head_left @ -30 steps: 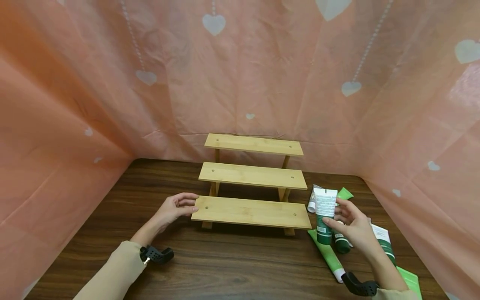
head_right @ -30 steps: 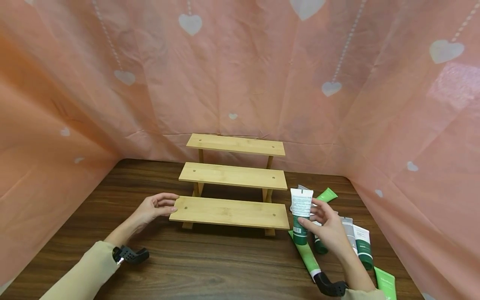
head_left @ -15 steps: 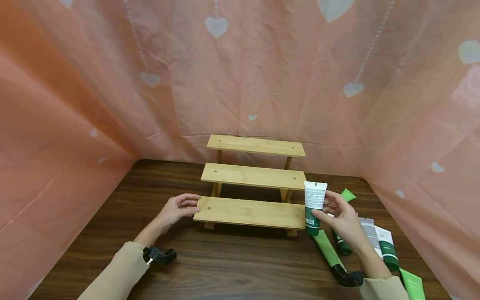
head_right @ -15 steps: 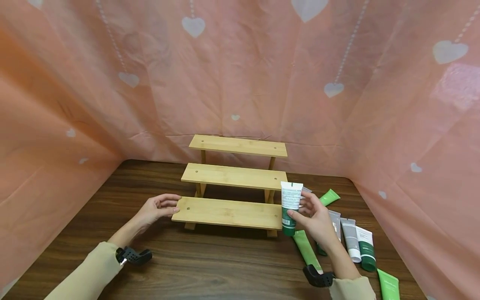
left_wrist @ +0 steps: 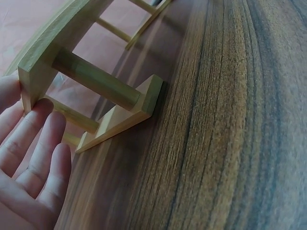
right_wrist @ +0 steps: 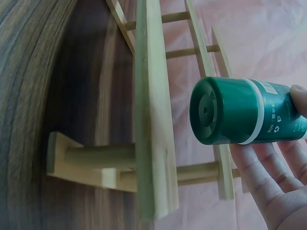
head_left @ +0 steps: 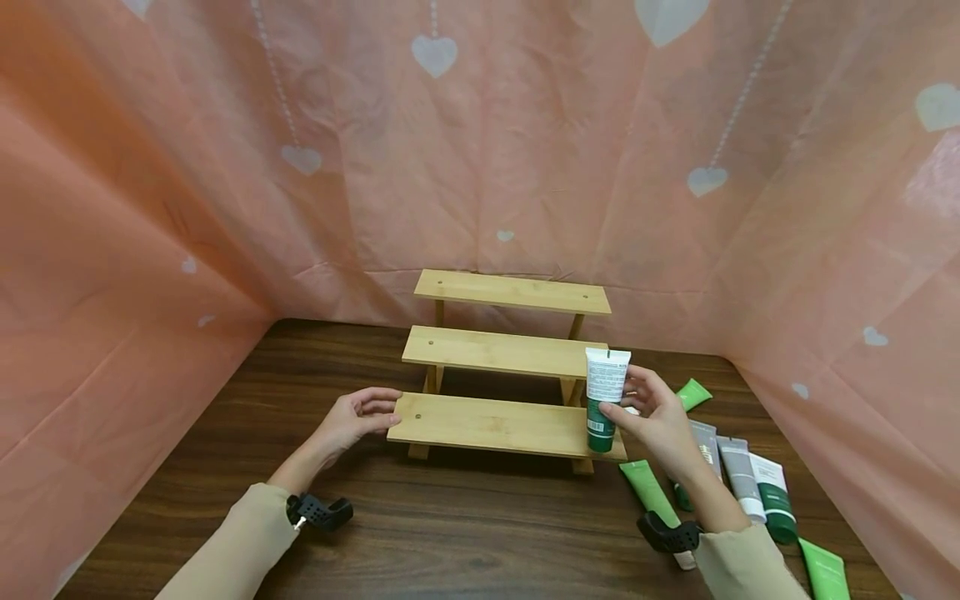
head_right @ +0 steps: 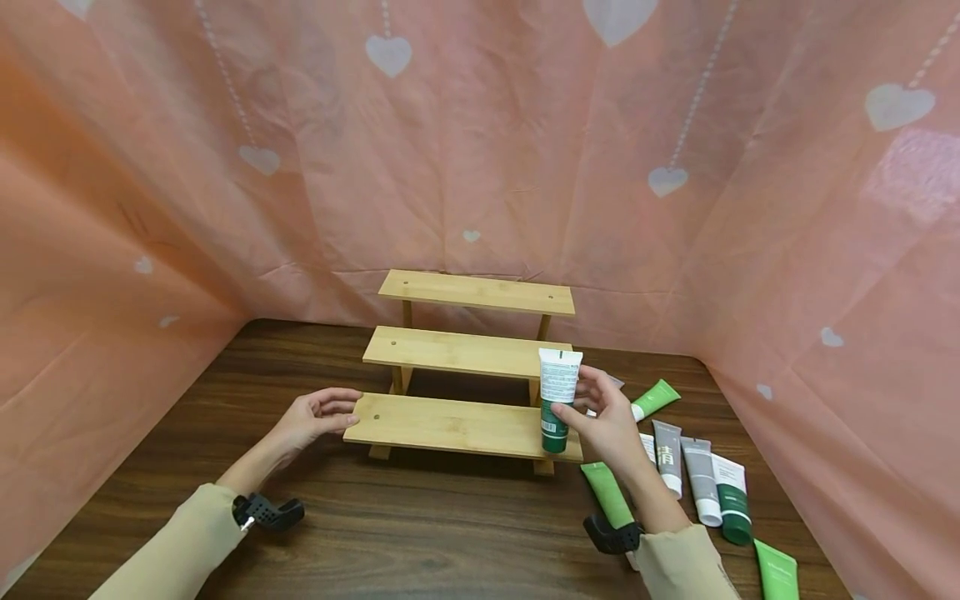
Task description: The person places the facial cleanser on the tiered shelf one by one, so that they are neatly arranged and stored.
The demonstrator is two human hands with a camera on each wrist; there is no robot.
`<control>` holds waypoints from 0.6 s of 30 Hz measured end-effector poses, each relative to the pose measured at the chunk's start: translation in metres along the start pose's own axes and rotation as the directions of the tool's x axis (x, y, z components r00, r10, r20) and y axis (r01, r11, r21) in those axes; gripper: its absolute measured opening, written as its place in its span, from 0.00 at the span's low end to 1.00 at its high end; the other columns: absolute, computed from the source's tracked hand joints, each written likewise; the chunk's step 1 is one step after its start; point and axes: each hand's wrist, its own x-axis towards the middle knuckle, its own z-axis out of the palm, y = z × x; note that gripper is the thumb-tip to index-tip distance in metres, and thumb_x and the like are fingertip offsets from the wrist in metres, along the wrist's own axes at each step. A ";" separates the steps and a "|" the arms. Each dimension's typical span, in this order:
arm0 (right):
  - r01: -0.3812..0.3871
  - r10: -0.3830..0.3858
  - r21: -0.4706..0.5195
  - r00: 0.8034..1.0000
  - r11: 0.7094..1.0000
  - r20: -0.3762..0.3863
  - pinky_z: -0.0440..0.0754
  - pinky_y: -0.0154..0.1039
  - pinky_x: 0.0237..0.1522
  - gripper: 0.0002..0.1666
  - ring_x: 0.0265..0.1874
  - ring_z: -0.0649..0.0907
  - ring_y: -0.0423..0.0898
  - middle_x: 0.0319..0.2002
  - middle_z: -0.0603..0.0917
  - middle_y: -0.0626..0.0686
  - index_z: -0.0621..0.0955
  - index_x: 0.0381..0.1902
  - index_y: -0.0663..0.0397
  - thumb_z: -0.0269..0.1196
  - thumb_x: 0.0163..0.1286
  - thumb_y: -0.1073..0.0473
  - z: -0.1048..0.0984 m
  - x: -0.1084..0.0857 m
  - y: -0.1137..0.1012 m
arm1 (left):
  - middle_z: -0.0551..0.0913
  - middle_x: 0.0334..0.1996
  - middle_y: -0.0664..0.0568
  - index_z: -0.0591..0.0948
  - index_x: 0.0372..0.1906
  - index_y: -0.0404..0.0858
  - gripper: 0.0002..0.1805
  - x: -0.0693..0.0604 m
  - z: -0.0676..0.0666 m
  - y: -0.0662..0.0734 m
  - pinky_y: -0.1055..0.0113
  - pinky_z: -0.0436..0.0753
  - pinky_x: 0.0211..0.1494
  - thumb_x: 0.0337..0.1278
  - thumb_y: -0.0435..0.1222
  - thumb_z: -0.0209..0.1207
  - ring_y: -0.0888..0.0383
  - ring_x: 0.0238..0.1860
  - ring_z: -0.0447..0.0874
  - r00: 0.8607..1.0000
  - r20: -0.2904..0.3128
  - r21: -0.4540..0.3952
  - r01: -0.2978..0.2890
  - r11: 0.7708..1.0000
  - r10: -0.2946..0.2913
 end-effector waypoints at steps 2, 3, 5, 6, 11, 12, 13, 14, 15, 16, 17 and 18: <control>0.016 -0.016 -0.003 1.000 1.000 0.005 0.79 0.32 0.36 0.33 0.38 0.80 0.42 0.44 0.77 0.62 0.68 0.60 0.61 0.67 0.58 0.65 0.003 0.005 -0.001 | 0.79 0.49 0.39 0.74 0.57 0.31 0.25 0.000 0.000 0.000 0.52 0.78 0.48 0.54 0.33 0.64 0.54 0.43 0.80 1.000 -0.002 -0.004 0.003 1.000 -0.003; 0.025 -0.025 -0.012 1.000 1.000 0.004 0.78 0.32 0.37 0.33 0.38 0.80 0.41 0.44 0.77 0.62 0.68 0.60 0.61 0.67 0.59 0.65 0.005 0.007 -0.002 | 0.79 0.49 0.39 0.74 0.57 0.31 0.25 0.000 -0.001 0.000 0.51 0.78 0.48 0.54 0.33 0.64 0.54 0.43 0.80 1.000 -0.003 -0.006 0.005 1.000 -0.005; 0.045 -0.045 -0.031 0.999 0.998 0.000 0.78 0.31 0.39 0.32 0.38 0.80 0.40 0.45 0.78 0.62 0.68 0.60 0.61 0.67 0.59 0.65 0.008 0.011 -0.002 | 0.79 0.49 0.39 0.74 0.57 0.31 0.25 0.000 -0.001 -0.001 0.50 0.77 0.48 0.54 0.33 0.64 0.53 0.43 0.80 1.000 -0.003 -0.009 0.006 1.000 -0.006; 0.051 -0.051 -0.034 0.999 0.998 -0.001 0.78 0.31 0.40 0.32 0.38 0.80 0.40 0.45 0.78 0.62 0.68 0.60 0.61 0.67 0.58 0.65 0.010 0.013 -0.003 | 0.79 0.49 0.39 0.74 0.57 0.31 0.25 0.000 -0.002 -0.001 0.50 0.77 0.49 0.54 0.33 0.64 0.53 0.43 0.80 1.000 -0.003 -0.011 0.006 1.000 -0.006; 0.056 -0.056 -0.006 0.998 0.998 -0.010 0.79 0.31 0.38 0.31 0.37 0.81 0.42 0.44 0.78 0.62 0.69 0.59 0.60 0.67 0.58 0.66 0.019 0.023 -0.006 | 0.79 0.49 0.38 0.74 0.57 0.32 0.24 0.000 -0.003 -0.003 0.49 0.76 0.49 0.54 0.33 0.64 0.53 0.43 0.81 1.000 -0.004 -0.012 -0.003 1.000 0.003; 0.058 -0.058 0.005 0.998 0.998 -0.013 0.79 0.32 0.37 0.31 0.37 0.81 0.43 0.44 0.78 0.62 0.69 0.58 0.60 0.67 0.58 0.66 0.021 0.025 -0.007 | 0.79 0.49 0.38 0.74 0.57 0.32 0.24 0.000 -0.003 -0.003 0.49 0.77 0.48 0.54 0.33 0.64 0.53 0.43 0.81 1.000 -0.005 -0.013 -0.003 1.000 0.003; 0.059 -0.059 0.011 0.998 0.998 -0.018 0.79 0.32 0.37 0.31 0.37 0.81 0.44 0.44 0.78 0.62 0.69 0.58 0.61 0.67 0.58 0.67 0.022 0.027 -0.008 | 0.79 0.49 0.39 0.74 0.57 0.32 0.24 0.000 -0.003 -0.004 0.50 0.77 0.48 0.54 0.33 0.64 0.53 0.42 0.81 1.000 -0.008 -0.011 -0.002 1.000 0.002; 0.059 -0.059 0.012 0.998 0.998 -0.024 0.79 0.32 0.36 0.31 0.37 0.81 0.45 0.44 0.78 0.62 0.69 0.58 0.60 0.67 0.58 0.67 0.024 0.029 -0.009 | 0.79 0.49 0.39 0.74 0.57 0.32 0.24 0.000 -0.003 -0.004 0.51 0.77 0.48 0.53 0.33 0.64 0.54 0.42 0.81 1.000 -0.010 -0.011 0.000 1.000 0.000; 0.062 -0.061 0.015 0.998 0.998 -0.028 0.79 0.32 0.35 0.30 0.36 0.81 0.45 0.44 0.78 0.62 0.69 0.57 0.61 0.67 0.58 0.67 0.026 0.031 -0.009 | 0.79 0.49 0.40 0.74 0.57 0.32 0.25 0.000 -0.002 -0.004 0.52 0.78 0.47 0.53 0.33 0.64 0.54 0.43 0.81 1.000 -0.012 -0.011 0.001 1.000 -0.001; 0.061 -0.060 0.015 0.998 0.998 -0.033 0.79 0.32 0.35 0.31 0.36 0.81 0.45 0.44 0.78 0.63 0.69 0.57 0.61 0.67 0.58 0.66 0.027 0.033 -0.010 | 0.79 0.49 0.40 0.74 0.57 0.32 0.25 -0.001 -0.002 -0.004 0.53 0.78 0.47 0.53 0.33 0.64 0.54 0.43 0.81 1.000 -0.014 -0.011 0.003 1.000 -0.003; 0.058 -0.058 0.017 0.998 0.998 -0.038 0.79 0.32 0.34 0.31 0.37 0.80 0.46 0.44 0.78 0.63 0.69 0.57 0.61 0.67 0.58 0.66 0.029 0.034 -0.010 | 0.79 0.49 0.40 0.74 0.57 0.32 0.25 -0.001 -0.002 -0.005 0.54 0.79 0.46 0.53 0.33 0.64 0.54 0.43 0.81 1.000 -0.016 -0.011 0.005 1.000 -0.005; 0.055 -0.054 0.017 0.998 0.998 -0.042 0.79 0.32 0.35 0.31 0.37 0.80 0.46 0.44 0.78 0.62 0.69 0.57 0.61 0.68 0.58 0.65 0.030 0.036 -0.009 | 0.80 0.49 0.40 0.74 0.57 0.32 0.25 -0.002 -0.001 -0.005 0.55 0.79 0.46 0.53 0.34 0.65 0.54 0.43 0.81 1.000 -0.018 -0.011 0.008 1.000 -0.008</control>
